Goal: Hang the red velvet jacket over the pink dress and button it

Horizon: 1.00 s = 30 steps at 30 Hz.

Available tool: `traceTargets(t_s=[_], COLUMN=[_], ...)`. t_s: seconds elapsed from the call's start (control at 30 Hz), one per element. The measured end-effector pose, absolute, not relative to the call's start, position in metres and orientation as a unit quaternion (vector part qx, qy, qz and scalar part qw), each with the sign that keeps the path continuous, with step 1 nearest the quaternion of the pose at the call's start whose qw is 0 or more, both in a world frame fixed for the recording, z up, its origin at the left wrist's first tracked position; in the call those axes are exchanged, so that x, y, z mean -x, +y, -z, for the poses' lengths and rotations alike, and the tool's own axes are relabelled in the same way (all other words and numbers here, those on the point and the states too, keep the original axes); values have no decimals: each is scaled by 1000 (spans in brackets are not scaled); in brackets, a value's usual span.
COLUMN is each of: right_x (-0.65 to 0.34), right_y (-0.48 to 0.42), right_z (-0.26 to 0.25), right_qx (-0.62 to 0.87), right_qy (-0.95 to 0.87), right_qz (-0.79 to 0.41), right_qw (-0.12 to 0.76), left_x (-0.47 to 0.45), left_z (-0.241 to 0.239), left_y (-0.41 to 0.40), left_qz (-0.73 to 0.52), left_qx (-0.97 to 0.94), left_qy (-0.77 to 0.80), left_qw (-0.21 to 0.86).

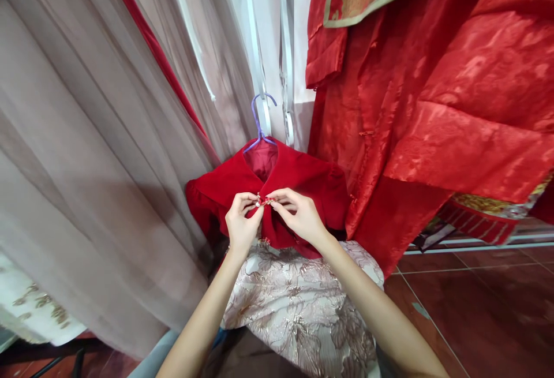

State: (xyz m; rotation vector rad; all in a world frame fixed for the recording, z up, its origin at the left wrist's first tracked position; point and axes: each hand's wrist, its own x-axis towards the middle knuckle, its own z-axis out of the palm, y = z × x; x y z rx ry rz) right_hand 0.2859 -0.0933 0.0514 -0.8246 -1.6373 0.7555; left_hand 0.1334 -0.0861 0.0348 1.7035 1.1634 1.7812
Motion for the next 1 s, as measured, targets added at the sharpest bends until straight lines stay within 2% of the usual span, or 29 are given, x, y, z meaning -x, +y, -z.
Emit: traceTargets(t_s=[0.3,0.63,1.0], right_x=[-285,-282,-283], right_y=[-92,-95,-91], right_z=[-56,-57,-54], right_qx=[351,374,377], right_qy=[-724,-733,-729], right_qz=[-249,-156,-171], right_qw=[539,546,545], left_x=[-129,-114,-107], left_z=[-47,-64,-77], left_y=[-82,-94,-79], left_qz=[-594,-477,-380], left_qx=[-672,-767,-851], left_qy=[412,401,361], left_qw=[161,154,33])
